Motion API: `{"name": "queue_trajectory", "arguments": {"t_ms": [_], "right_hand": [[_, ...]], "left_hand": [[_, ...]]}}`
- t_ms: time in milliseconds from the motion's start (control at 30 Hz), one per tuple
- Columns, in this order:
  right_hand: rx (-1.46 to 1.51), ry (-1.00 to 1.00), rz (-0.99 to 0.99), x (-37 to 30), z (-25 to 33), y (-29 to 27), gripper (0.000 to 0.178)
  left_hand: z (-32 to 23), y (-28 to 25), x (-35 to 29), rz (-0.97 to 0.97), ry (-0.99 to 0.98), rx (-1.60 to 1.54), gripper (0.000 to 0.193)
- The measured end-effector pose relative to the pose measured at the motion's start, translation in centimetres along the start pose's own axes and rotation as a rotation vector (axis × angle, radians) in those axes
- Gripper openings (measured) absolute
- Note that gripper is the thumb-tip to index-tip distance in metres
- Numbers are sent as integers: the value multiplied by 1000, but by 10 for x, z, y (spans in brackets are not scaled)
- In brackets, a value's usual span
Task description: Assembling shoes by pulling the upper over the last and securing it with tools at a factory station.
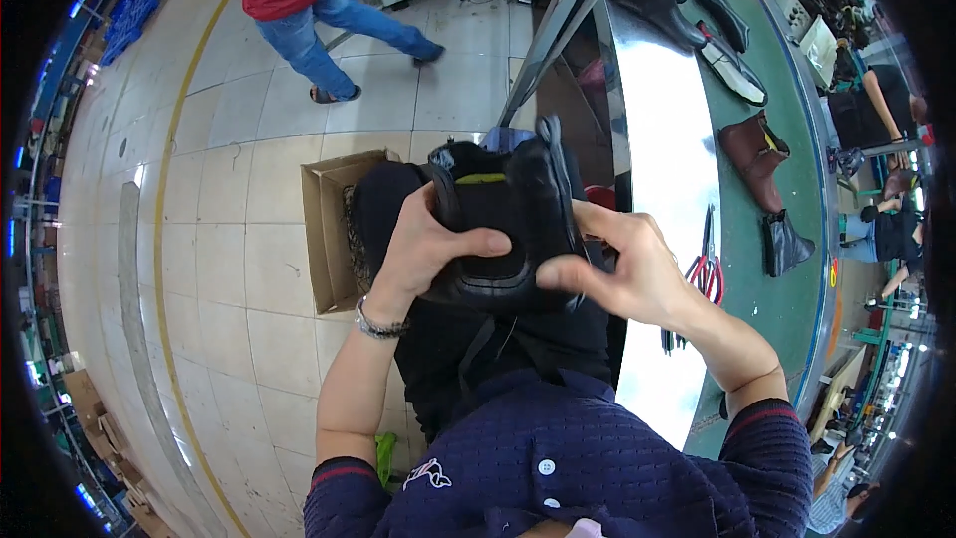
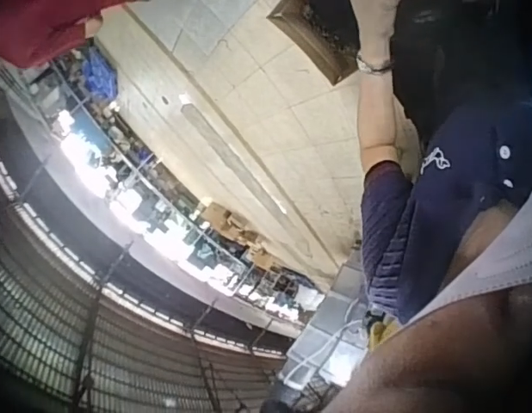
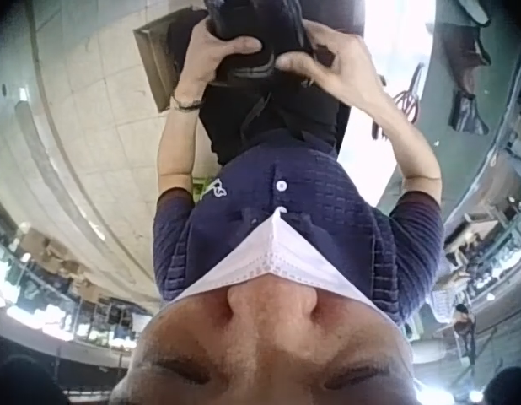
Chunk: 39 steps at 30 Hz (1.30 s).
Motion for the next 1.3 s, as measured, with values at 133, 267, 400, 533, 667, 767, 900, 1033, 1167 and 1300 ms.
{"name": "queue_trajectory", "arguments": {"t_ms": [133, 267, 400, 533, 667, 767, 900, 1033, 1167, 1300], "right_hand": [[82, -224, 2, -32, 3, 19, 102], [81, -151, -92, -44, -39, 54, 88], [88, -29, -78, -58, -65, 78, 83], [23, -78, -123, -59, -78, 86, 80], [21, -61, -93, -53, -79, 86, 81], [27, -36, -89, -49, -80, 84, 80], [-2, -90, -105, -51, -83, 85, 76], [-21, -70, 24, -54, -78, 75, 68], [3, 349, -384, -65, -130, 34, 47], [-773, 593, -711, -110, -230, -2, 57]], "left_hand": [[33, 1, -16, 64, -172, -484, 97], [83, 17, -33, 107, -143, -635, 98], [62, 10, -55, 66, -125, -422, 78], [43, 26, -54, 62, -63, 25, 97], [29, 23, -63, 247, -12, 264, 144], [16, 34, -72, 401, 129, 546, 149], [-1, 30, -48, 51, -9, 220, 126], [34, 32, -32, -4, -157, 128, 59], [44, 32, -39, -256, -60, 27, 43], [42, 39, -27, -233, -65, -19, 36]]}}
Point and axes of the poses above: each hand's wrist, its own x-axis towards the middle knuckle, its own y-axis out of the palm, z = x × y, the point moved 2 cm from there along x, towards the middle knuckle, and after that the axes turned 15 degrees about y, right-handed, at the moved point
